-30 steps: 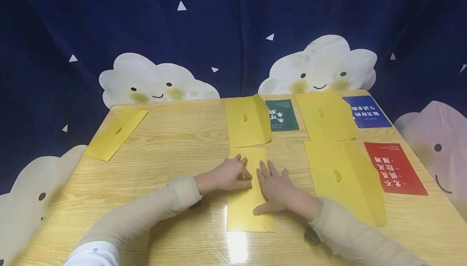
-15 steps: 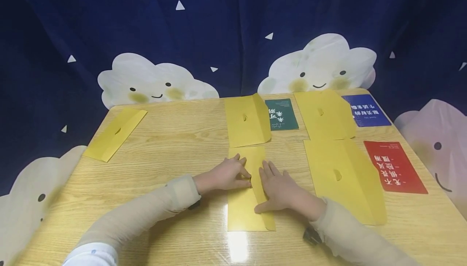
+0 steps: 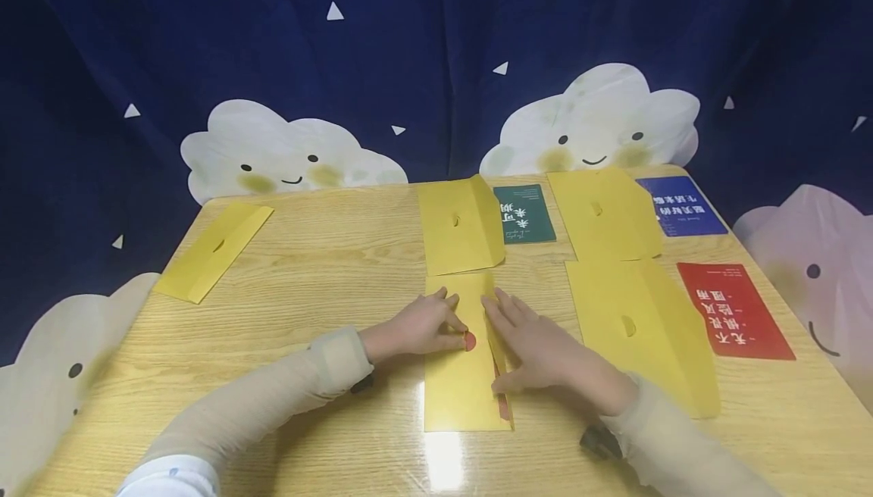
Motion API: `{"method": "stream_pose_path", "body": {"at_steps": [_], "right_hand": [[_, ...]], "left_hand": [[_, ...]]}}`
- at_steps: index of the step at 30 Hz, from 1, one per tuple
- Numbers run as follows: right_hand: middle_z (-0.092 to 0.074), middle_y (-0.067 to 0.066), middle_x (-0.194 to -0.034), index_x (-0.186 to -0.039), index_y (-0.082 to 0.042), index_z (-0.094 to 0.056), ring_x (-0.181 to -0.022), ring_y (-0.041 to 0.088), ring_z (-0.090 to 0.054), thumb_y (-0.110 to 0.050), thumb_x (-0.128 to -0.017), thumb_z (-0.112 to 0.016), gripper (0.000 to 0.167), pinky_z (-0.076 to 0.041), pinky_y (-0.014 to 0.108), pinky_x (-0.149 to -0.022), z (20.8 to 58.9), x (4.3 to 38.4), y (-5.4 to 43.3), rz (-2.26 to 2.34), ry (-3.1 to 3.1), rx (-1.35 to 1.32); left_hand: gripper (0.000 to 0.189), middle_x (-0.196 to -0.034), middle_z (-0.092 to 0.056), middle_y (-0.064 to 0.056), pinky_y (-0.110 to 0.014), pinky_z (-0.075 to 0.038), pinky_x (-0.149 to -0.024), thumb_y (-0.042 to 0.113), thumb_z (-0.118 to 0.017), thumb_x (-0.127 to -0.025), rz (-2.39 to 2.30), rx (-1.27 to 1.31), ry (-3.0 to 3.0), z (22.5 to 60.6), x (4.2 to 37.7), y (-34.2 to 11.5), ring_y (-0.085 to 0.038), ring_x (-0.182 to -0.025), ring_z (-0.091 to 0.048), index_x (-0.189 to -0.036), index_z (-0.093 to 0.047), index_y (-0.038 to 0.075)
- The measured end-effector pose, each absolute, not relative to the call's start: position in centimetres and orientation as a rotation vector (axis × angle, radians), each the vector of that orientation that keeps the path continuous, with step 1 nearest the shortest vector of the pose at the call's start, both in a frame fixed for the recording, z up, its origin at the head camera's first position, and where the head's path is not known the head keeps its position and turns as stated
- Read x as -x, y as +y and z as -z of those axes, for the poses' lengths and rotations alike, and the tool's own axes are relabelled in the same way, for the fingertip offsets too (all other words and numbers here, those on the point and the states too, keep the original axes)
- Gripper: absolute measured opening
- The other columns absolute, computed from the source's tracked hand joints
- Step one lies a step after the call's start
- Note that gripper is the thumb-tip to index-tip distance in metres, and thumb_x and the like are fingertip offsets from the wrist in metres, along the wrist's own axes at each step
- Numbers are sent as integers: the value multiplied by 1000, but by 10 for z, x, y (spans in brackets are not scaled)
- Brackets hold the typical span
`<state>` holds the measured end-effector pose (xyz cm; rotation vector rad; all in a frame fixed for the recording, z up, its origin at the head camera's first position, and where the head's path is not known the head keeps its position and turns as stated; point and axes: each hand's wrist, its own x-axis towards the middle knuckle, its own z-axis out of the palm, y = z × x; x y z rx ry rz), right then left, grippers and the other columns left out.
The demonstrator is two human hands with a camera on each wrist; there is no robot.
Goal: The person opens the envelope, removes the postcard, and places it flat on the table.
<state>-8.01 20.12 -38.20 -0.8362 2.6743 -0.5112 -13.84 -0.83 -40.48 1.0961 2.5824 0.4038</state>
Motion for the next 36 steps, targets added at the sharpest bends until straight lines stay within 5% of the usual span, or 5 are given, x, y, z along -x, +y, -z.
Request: {"method": "stream_pose_path", "body": {"at_steps": [14,25,36], "right_hand": [[-17,29,-144,-136,12,-26,-129,47,-19,-56,-57,-76,116,-31,62,-90,383,79,221,267,2784,834],[-23,18,-147,-141,-1,-31,-133,39,-16,-57,-56,-75,111,-16,68,-94,399,90,228,188,2699,984],[-27,16,-146,-141,-3,-31,-132,38,-21,-53,-57,-77,108,-21,68,-91,399,93,228,175,2653,956]], "left_hand": [[28,-137,-41,-16,-67,-24,-92,36,-65,-83,-472,-980,2603,405,137,-11,-37,-130,-29,-105,-70,20],[28,-136,-41,-17,-67,-25,-91,37,-64,-84,-478,-985,2598,406,137,-10,-38,-129,-29,-104,-71,20],[22,-130,-47,-20,-72,-24,-87,29,-66,-81,-618,-1021,2569,408,141,-12,-43,-126,-31,-98,-73,17]]}}
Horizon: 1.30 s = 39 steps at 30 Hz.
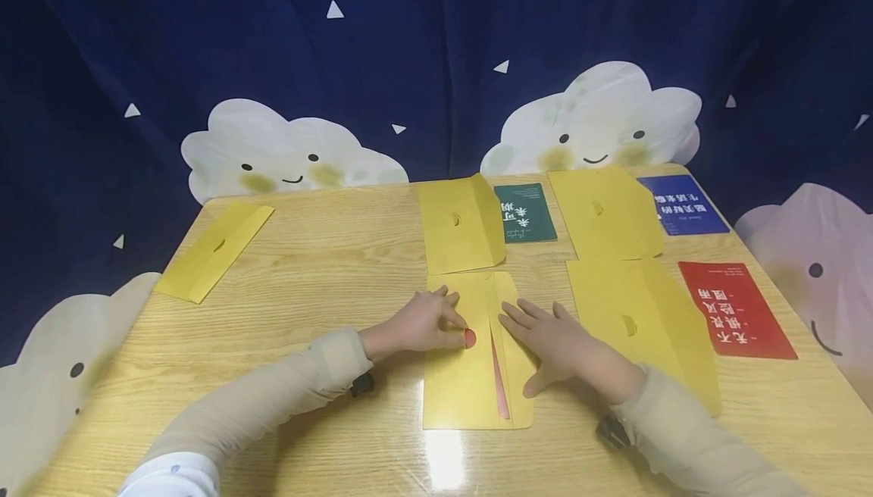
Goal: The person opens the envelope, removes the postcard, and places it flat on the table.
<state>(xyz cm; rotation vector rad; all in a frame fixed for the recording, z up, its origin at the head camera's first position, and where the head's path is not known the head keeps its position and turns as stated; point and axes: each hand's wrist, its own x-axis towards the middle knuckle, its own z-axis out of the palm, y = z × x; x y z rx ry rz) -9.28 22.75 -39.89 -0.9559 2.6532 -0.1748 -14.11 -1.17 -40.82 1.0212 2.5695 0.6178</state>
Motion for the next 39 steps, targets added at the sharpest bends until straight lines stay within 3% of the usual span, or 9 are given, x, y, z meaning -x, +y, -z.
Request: {"method": "stream_pose_path", "body": {"at_steps": [10,23,31,39], "right_hand": [[-26,16,-146,-141,-3,-32,-132,38,-21,-54,-57,-76,108,-23,69,-89,396,93,228,199,2643,952],[-26,15,-146,-141,-3,-31,-132,38,-20,-57,-57,-74,108,-24,68,-90,398,93,228,204,2640,940],[-26,16,-146,-141,-2,-32,-132,38,-20,-57,-58,-73,108,-26,67,-89,396,92,228,205,2635,948],[-25,15,-147,-141,-3,-30,-132,38,-20,-57,-58,-73,108,-27,67,-89,396,92,228,202,2634,941]], "left_hand": [[28,-123,-55,-15,-71,-27,-85,44,-68,-77,-561,-1000,2635,407,139,-8,-42,-123,-37,-89,-75,20],[11,-129,-51,-14,-70,-29,-85,27,-69,-74,-561,-939,2690,404,135,-3,-40,-123,-38,-81,-73,20],[9,-135,-46,-11,-71,-23,-88,28,-68,-78,-555,-931,2646,403,133,-2,-42,-126,-31,-84,-74,25],[14,-135,-44,-14,-73,-24,-85,36,-64,-83,-524,-1001,2613,402,134,-4,-47,-125,-30,-75,-70,27]]}}
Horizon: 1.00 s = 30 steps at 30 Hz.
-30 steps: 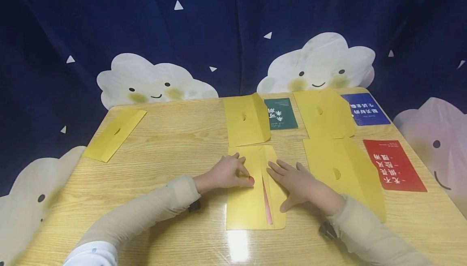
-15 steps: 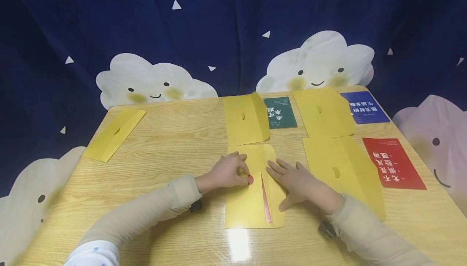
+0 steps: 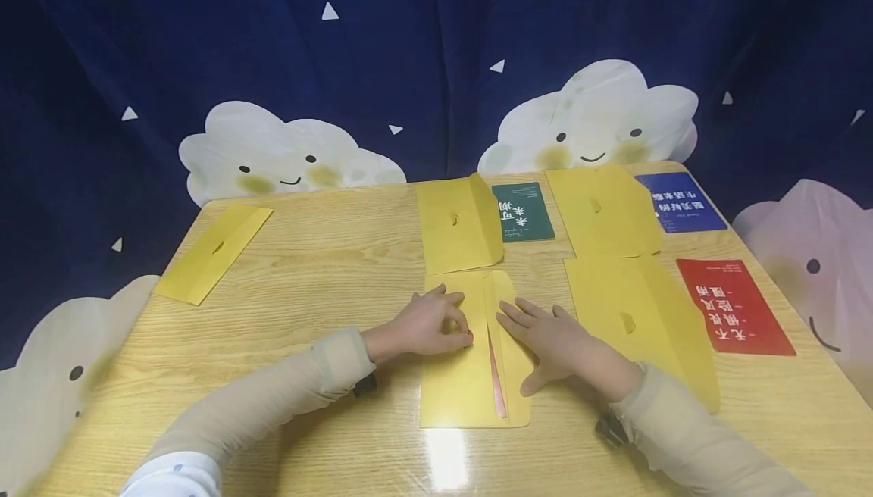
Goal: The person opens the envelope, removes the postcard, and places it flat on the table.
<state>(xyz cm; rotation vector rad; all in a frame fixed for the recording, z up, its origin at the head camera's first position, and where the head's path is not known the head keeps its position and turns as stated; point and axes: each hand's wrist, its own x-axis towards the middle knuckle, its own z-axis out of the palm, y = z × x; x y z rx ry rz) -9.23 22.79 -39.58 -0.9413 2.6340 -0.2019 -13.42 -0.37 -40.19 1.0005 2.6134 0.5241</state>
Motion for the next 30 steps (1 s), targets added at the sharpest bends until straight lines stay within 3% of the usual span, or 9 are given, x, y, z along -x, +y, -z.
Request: {"method": "stream_pose_path", "body": {"at_steps": [10,15,19,24,30], "right_hand": [[-24,14,-147,-142,-4,-30,-133,37,-20,-62,-58,-70,109,-28,66,-89,400,93,228,215,2643,942],[-25,15,-146,-141,-3,-30,-132,37,-21,-63,-58,-69,110,-29,66,-88,400,94,228,210,2650,949],[-25,15,-146,-141,-3,-30,-132,37,-20,-63,-58,-68,110,-28,66,-88,400,94,228,218,2646,946],[-25,15,-147,-141,-3,-30,-132,37,-20,-64,-58,-68,110,-28,66,-88,400,94,228,223,2643,946],[-25,15,-147,-141,-3,-30,-133,37,-20,-64,-58,-67,110,-27,67,-89,400,94,228,234,2641,941]], "left_hand": [[14,-131,-48,-15,-73,-28,-81,24,-65,-81,-468,-1006,2661,404,135,2,-50,-122,-33,-68,-64,25],[13,-133,-46,-16,-72,-29,-81,23,-63,-82,-433,-1012,2650,404,137,3,-50,-122,-32,-71,-67,26],[15,-131,-48,-15,-73,-30,-78,24,-60,-82,-461,-1018,2656,406,138,2,-51,-121,-33,-67,-62,25],[19,-114,-59,-10,-74,-32,-72,21,-58,-81,-526,-1067,2680,408,140,2,-53,-116,-38,-63,-57,22],[19,-99,-59,-5,-74,-33,-72,17,-59,-79,-512,-1079,2696,407,139,2,-51,-115,-41,-61,-53,21]]}}
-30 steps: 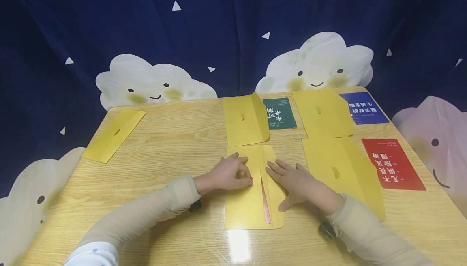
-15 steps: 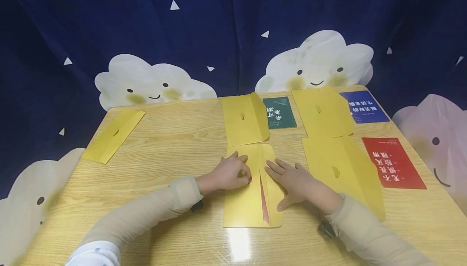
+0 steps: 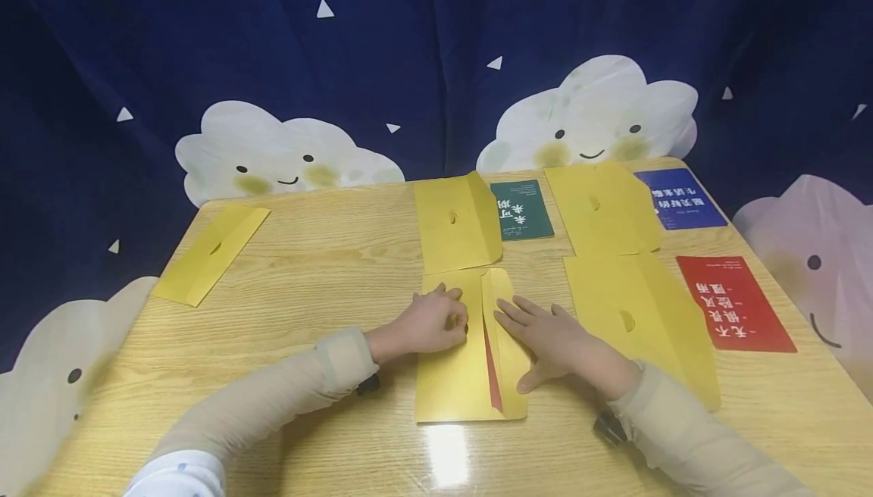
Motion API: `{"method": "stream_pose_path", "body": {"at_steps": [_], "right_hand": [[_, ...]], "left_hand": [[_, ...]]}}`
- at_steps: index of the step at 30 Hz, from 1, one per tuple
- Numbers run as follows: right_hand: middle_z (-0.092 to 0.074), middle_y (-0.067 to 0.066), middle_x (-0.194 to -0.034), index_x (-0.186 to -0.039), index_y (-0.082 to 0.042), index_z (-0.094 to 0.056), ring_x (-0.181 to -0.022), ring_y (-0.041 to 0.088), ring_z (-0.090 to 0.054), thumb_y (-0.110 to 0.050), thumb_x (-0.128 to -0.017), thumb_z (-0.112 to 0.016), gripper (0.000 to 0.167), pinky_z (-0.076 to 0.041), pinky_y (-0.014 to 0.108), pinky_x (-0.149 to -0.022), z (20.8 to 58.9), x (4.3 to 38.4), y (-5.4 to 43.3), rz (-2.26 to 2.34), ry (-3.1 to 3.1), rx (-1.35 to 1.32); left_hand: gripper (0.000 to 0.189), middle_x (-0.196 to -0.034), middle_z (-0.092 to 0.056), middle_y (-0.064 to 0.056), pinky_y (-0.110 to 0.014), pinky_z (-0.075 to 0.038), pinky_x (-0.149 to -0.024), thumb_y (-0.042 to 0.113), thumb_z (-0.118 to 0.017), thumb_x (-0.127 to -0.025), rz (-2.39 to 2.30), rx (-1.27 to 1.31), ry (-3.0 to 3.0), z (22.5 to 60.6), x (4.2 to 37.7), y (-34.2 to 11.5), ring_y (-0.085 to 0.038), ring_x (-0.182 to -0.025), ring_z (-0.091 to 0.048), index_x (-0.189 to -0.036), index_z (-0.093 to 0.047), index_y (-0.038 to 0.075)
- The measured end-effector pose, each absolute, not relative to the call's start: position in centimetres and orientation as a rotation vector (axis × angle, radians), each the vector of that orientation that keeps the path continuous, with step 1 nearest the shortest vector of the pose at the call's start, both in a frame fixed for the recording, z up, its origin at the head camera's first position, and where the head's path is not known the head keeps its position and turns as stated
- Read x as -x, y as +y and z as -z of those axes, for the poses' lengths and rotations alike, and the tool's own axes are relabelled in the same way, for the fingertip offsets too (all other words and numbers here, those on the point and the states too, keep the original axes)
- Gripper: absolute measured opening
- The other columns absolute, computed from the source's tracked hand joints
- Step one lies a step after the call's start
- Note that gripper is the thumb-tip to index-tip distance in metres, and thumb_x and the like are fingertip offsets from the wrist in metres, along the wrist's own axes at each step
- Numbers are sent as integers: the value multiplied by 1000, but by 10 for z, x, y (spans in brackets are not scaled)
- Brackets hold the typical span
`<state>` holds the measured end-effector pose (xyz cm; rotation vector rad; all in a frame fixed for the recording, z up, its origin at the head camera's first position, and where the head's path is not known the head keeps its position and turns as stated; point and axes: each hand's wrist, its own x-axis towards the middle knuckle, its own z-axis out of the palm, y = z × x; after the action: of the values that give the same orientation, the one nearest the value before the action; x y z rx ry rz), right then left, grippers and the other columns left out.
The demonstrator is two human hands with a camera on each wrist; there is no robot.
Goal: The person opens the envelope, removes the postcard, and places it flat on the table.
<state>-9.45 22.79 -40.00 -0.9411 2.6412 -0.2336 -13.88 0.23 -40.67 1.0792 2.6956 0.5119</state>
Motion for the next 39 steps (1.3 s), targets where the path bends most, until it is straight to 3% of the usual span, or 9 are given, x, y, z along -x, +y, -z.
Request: {"method": "stream_pose_path", "body": {"at_steps": [8,12,14,16,20,24,33,36,39], "right_hand": [[-24,14,-147,-142,-4,-30,-133,36,-19,-68,-58,-65,111,-27,67,-89,401,95,228,230,2637,927],[-24,14,-147,-142,-5,-29,-133,36,-18,-66,-58,-66,111,-26,67,-90,400,95,228,244,2631,916],[-24,13,-147,-142,-5,-29,-133,36,-18,-66,-58,-66,111,-26,67,-90,400,95,228,247,2629,913],[-24,13,-147,-142,-5,-29,-133,36,-18,-66,-58,-66,111,-26,67,-90,401,95,228,246,2629,912],[-24,13,-147,-142,-5,-29,-133,36,-18,-68,-58,-64,111,-27,67,-89,401,95,228,239,2634,916],[-23,13,-148,-142,-5,-29,-133,37,-18,-69,-58,-63,111,-27,67,-89,401,95,228,240,2638,921],[-25,14,-147,-142,-4,-29,-133,37,-19,-68,-58,-64,111,-27,67,-89,401,95,228,241,2642,926],[-25,14,-147,-142,-4,-30,-133,37,-19,-68,-58,-65,111,-27,67,-89,401,95,228,245,2646,924],[-25,14,-147,-142,-4,-30,-133,37,-19,-68,-58,-64,111,-27,67,-89,401,94,228,245,2647,925]], "left_hand": [[12,-82,-52,1,-70,-37,-71,16,-57,-78,-490,-1087,2708,406,136,3,-48,-112,-46,-68,-50,17],[12,-69,-48,2,-58,-43,-64,14,-57,-77,-540,-1096,2698,407,138,2,-33,-90,-57,-85,-47,13],[23,-75,-55,-1,-56,-42,-62,12,-56,-78,-554,-1105,2685,406,138,2,-30,-84,-55,-99,-48,12],[38,-99,-61,-7,-60,-42,-65,12,-53,-80,-532,-1102,2664,406,139,3,-34,-92,-55,-117,-46,15],[62,-142,-34,-17,-70,-36,-74,13,-48,-85,-445,-1055,2605,403,139,5,-49,-116,-41,-142,-30,29],[58,-148,-21,-16,-72,-31,-80,15,-44,-90,-357,-994,2559,400,138,8,-52,-123,-28,-141,-31,37],[43,-145,-29,-14,-71,-31,-81,18,-40,-91,-391,-1004,2562,401,139,8,-51,-123,-29,-133,-45,29],[37,-144,-31,-14,-72,-30,-81,36,-41,-93,-424,-1003,2568,400,138,8,-50,-124,-29,-129,-48,28],[48,-142,-35,-13,-73,-30,-79,59,-44,-86,-426,-995,2593,399,135,9,-49,-122,-32,-124,-49,29]]}}
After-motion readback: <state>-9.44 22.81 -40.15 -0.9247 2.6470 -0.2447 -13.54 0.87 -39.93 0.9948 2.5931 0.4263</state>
